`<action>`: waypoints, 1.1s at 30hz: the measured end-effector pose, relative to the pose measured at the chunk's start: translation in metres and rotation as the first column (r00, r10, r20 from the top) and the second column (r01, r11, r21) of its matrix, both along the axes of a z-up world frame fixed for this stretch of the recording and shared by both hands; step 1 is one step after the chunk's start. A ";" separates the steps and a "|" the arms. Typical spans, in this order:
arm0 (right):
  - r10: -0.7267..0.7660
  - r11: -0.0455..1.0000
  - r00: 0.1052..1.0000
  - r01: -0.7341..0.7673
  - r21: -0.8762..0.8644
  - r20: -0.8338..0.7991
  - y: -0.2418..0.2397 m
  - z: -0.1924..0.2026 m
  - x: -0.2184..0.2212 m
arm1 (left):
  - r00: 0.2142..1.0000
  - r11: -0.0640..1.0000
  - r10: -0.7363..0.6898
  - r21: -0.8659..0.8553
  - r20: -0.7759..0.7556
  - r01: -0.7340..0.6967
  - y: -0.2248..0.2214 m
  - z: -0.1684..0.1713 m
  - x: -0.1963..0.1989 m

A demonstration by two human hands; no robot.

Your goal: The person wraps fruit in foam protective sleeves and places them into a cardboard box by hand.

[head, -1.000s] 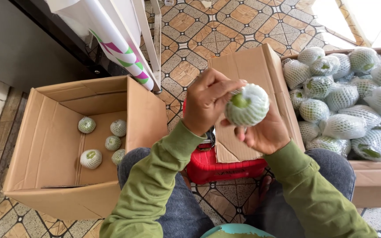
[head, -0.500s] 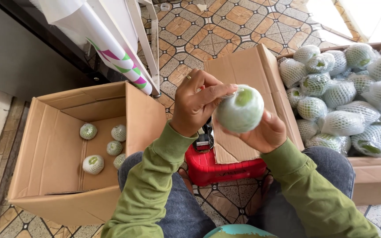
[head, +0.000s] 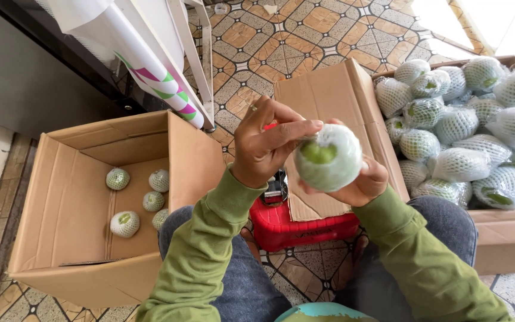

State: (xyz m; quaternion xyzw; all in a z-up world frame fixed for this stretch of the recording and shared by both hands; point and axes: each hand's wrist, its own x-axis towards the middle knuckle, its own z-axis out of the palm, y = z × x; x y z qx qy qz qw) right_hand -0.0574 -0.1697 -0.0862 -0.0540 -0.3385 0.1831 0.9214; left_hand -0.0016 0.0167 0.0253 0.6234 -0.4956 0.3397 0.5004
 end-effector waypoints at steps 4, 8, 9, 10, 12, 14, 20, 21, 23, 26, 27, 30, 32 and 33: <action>-0.211 0.977 0.971 0.214 0.015 -0.113 -0.006 -0.030 0.011 | 0.993 0.998 0.067 -0.002 0.095 -0.067 -0.006 -0.010 0.002; -0.034 0.998 0.988 0.026 -0.053 -0.152 0.005 -0.002 0.002 | 0.986 0.998 0.052 0.030 0.160 -0.058 -0.006 -0.007 -0.004; -0.033 0.997 0.989 0.023 -0.069 -0.141 0.005 -0.002 0.001 | 0.986 0.997 0.041 0.054 0.159 -0.050 -0.004 0.001 -0.006; -0.038 0.997 0.990 0.029 -0.069 -0.139 0.001 -0.003 0.002 | 0.986 0.998 0.036 0.054 0.161 -0.045 -0.004 -0.003 0.000; -0.025 0.990 0.996 0.013 -0.139 -0.082 -0.002 -0.005 0.001 | 0.954 0.990 0.126 0.032 0.270 -0.140 -0.001 -0.010 0.011; -0.005 0.985 0.999 -0.005 -0.175 -0.054 -0.005 -0.007 0.002 | 0.939 0.979 0.181 0.041 0.294 -0.201 0.001 -0.006 0.010; -0.568 0.740 0.823 0.519 -0.428 0.016 -0.008 0.012 0.003 | 0.915 0.936 0.298 0.107 0.271 -0.336 -0.003 -0.021 0.016; -0.662 0.653 0.748 0.605 -0.455 0.043 -0.006 0.016 0.003 | 0.925 0.935 0.300 0.119 0.233 -0.333 -0.005 -0.025 0.017; -0.711 0.567 0.694 0.663 -0.489 0.117 -0.012 0.006 0.008 | 0.948 0.943 0.275 0.147 0.161 -0.299 -0.007 -0.029 0.015; -0.769 0.428 0.595 0.751 -0.503 0.234 -0.016 -0.001 0.012 | 0.985 0.965 0.167 0.214 -0.046 -0.153 -0.008 -0.032 0.011; -0.786 0.383 0.556 0.781 -0.493 0.270 -0.017 -0.003 0.012 | 0.979 0.969 0.086 0.244 -0.184 -0.039 -0.008 -0.034 0.009; -0.778 0.399 0.559 0.792 -0.462 0.286 -0.023 -0.002 0.015 | 0.902 0.984 -0.028 0.145 -0.431 0.100 -0.005 -0.025 0.007; -0.774 0.391 0.553 0.801 -0.454 0.308 -0.019 -0.001 0.012 | 0.817 0.984 -0.099 0.067 -0.568 0.166 -0.003 -0.031 0.012; -0.773 0.382 0.544 0.810 -0.446 0.326 -0.017 0.000 0.010 | 0.706 0.975 -0.175 -0.020 -0.686 0.222 -0.002 -0.034 0.015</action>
